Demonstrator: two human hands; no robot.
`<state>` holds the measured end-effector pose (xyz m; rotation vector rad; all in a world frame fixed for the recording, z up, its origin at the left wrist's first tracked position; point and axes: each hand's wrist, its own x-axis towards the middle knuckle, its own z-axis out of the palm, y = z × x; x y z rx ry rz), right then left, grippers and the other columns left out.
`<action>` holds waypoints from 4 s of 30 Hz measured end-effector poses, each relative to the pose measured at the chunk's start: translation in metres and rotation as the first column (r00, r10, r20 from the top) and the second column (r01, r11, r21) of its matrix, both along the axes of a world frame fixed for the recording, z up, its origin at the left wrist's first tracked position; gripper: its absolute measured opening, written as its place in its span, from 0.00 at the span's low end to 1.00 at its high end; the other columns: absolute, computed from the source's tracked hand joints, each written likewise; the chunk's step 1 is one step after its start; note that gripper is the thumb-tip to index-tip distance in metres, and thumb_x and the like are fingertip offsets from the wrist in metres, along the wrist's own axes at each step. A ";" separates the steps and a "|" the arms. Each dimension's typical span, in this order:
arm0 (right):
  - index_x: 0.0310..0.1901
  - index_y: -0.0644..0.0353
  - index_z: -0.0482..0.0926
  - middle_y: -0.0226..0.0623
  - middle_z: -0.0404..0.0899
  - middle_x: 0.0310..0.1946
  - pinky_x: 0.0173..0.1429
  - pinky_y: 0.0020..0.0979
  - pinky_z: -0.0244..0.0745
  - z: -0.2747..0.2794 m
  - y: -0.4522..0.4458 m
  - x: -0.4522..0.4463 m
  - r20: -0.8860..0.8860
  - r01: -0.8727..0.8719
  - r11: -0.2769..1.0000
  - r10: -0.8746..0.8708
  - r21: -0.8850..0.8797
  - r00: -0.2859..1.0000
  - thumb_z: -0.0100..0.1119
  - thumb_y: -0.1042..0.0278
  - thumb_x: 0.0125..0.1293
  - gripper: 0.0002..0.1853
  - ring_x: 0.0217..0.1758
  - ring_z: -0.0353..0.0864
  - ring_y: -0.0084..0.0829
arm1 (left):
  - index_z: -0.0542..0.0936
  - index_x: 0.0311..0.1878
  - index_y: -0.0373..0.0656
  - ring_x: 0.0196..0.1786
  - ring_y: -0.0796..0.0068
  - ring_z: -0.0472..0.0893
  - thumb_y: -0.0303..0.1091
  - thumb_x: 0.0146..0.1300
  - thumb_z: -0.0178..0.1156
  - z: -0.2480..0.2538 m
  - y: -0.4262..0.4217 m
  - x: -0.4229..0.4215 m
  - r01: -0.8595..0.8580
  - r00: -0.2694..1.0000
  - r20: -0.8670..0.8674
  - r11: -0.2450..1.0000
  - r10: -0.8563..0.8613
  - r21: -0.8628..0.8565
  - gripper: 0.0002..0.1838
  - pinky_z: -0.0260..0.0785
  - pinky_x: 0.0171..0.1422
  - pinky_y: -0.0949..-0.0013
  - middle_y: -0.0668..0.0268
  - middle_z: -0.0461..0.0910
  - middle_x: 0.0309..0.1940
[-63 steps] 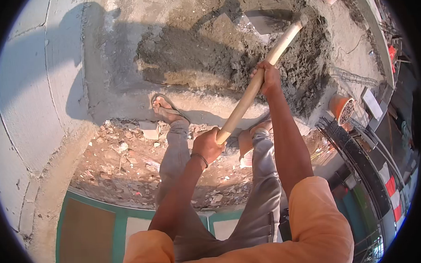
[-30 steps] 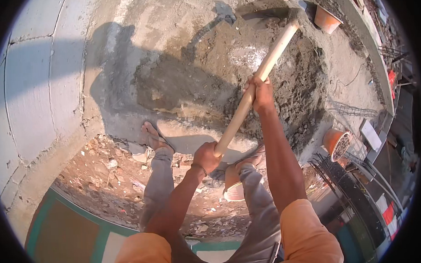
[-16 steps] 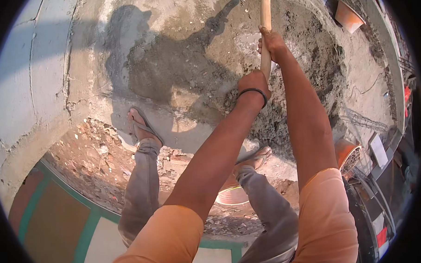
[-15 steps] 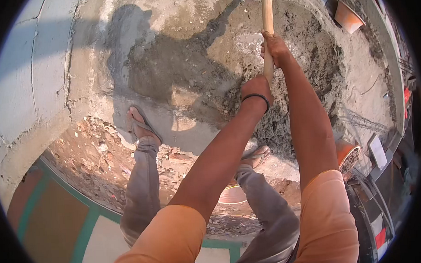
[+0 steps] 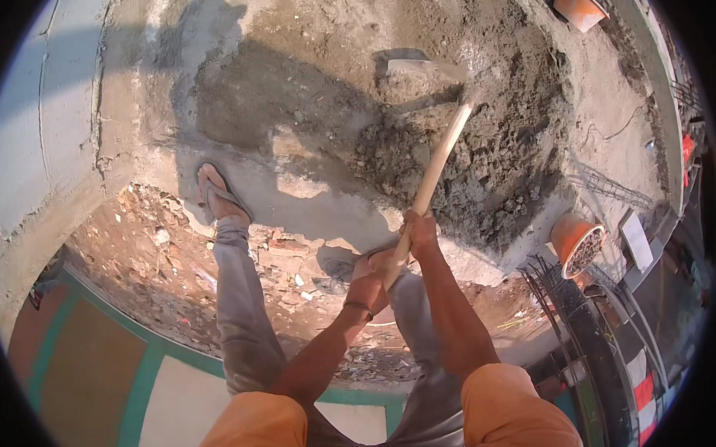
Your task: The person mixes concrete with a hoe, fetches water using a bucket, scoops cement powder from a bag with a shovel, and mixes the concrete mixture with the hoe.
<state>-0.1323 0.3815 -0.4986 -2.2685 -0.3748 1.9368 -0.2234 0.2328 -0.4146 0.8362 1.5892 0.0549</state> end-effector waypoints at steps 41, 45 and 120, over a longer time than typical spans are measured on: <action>0.38 0.63 0.68 0.34 0.71 0.19 0.17 0.31 0.69 -0.029 0.082 0.008 0.028 -0.276 0.951 0.274 0.138 0.961 0.61 0.67 0.63 0.12 0.15 0.72 0.27 | 0.75 0.46 0.38 0.40 0.48 0.83 0.36 0.53 0.62 -0.019 0.091 0.028 -0.028 1.000 -0.017 0.997 0.026 -0.077 0.18 0.75 0.46 0.52 0.48 0.83 0.35; 0.41 0.63 0.64 0.35 0.71 0.23 0.19 0.30 0.70 0.031 0.042 -0.005 0.129 -0.255 0.959 0.240 0.121 0.962 0.60 0.74 0.59 0.14 0.16 0.73 0.27 | 0.76 0.49 0.42 0.41 0.49 0.82 0.40 0.51 0.64 0.018 0.047 0.018 -0.025 0.998 0.060 0.991 0.033 -0.131 0.23 0.75 0.47 0.54 0.50 0.82 0.36; 0.46 0.67 0.62 0.41 0.75 0.27 0.21 0.34 0.75 0.087 0.023 -0.264 0.080 -0.582 0.809 0.576 0.088 0.813 0.61 0.69 0.60 0.20 0.20 0.78 0.31 | 0.77 0.48 0.40 0.35 0.52 0.84 0.36 0.50 0.66 0.092 -0.034 -0.172 -0.549 0.834 0.046 0.835 0.550 -0.026 0.22 0.77 0.41 0.61 0.51 0.82 0.31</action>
